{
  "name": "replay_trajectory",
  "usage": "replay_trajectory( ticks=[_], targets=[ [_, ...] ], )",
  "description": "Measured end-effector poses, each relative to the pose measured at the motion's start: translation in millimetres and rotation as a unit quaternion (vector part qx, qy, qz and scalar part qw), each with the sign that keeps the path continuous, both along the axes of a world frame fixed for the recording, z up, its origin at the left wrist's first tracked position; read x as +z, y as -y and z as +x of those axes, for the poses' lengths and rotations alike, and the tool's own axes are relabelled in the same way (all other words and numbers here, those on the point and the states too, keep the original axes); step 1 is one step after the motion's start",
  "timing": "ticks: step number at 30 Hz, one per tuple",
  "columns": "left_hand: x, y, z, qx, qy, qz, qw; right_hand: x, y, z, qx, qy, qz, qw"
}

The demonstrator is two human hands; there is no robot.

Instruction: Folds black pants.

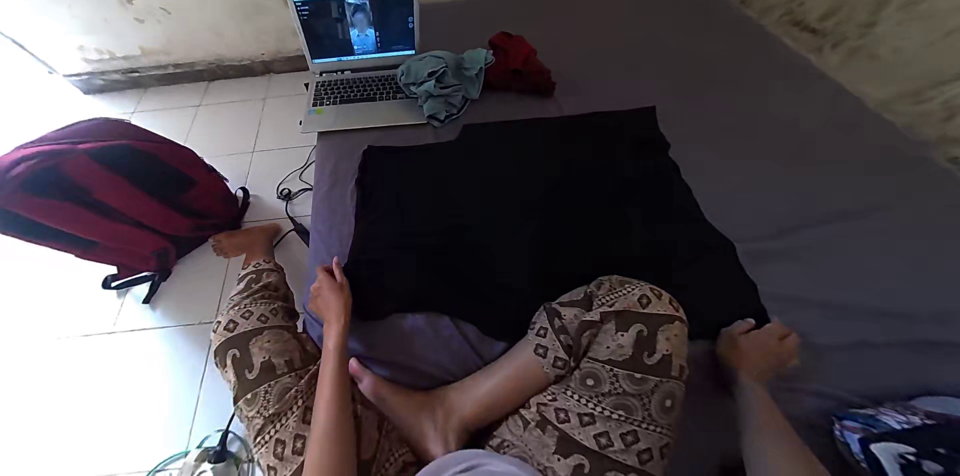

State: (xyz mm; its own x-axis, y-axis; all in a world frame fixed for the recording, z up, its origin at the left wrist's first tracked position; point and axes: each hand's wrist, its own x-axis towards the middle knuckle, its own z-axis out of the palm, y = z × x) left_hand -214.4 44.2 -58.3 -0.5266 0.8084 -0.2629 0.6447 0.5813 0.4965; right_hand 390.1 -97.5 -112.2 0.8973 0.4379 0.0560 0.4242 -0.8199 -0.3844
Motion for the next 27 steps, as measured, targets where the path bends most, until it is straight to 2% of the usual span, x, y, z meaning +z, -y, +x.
replay_trajectory(
  ticks=[3, 6, 10, 12, 14, 16, 18, 19, 22, 24, 25, 27],
  targets=[
    [2, 10, 9, 0.012, 0.021, 0.030, 0.999, 6, 4, -3, 0.024, -0.010, 0.024, 0.999],
    [4, 32, 25, 0.019, 0.041, 0.015, 0.999, 11, 9, -2, 0.057, -0.020, 0.066, 0.996],
    [-7, 63, 30, -0.043, 0.066, 0.042, 0.996, 23, 16, -8, 0.094, -0.028, 0.119, 0.988],
    [-9, 68, 24, -0.053, 0.039, 0.072, 0.995, 26, 19, -9, 0.091, -0.036, 0.116, 0.988],
    [-2, 66, 23, -0.052, -0.035, 0.085, 0.994, 26, 17, -7, 0.074, -0.051, 0.103, 0.991],
    [5, 66, 34, -0.106, -0.074, 0.137, 0.982, 34, 12, -7, 0.039, -0.082, 0.077, 0.993],
    [13, 70, 64, -0.246, -0.052, 0.179, 0.951, 45, 7, -7, 0.005, -0.127, 0.058, 0.990],
    [12, 73, 84, -0.336, -0.034, 0.187, 0.922, 50, 4, -6, -0.011, -0.150, 0.053, 0.987],
    [-14, 77, 147, -0.575, 0.036, 0.155, 0.802, 67, -5, -11, -0.061, -0.224, 0.063, 0.971],
    [-38, 75, 180, -0.650, 0.049, 0.100, 0.752, 71, -6, -13, -0.058, -0.255, 0.073, 0.963],
    [-46, 75, 192, -0.660, 0.041, 0.103, 0.743, 72, -6, -12, -0.048, -0.269, 0.081, 0.959],
    [-56, 76, 205, -0.640, 0.021, 0.180, 0.747, 68, -6, -9, -0.047, -0.298, 0.110, 0.947]
  ],
)
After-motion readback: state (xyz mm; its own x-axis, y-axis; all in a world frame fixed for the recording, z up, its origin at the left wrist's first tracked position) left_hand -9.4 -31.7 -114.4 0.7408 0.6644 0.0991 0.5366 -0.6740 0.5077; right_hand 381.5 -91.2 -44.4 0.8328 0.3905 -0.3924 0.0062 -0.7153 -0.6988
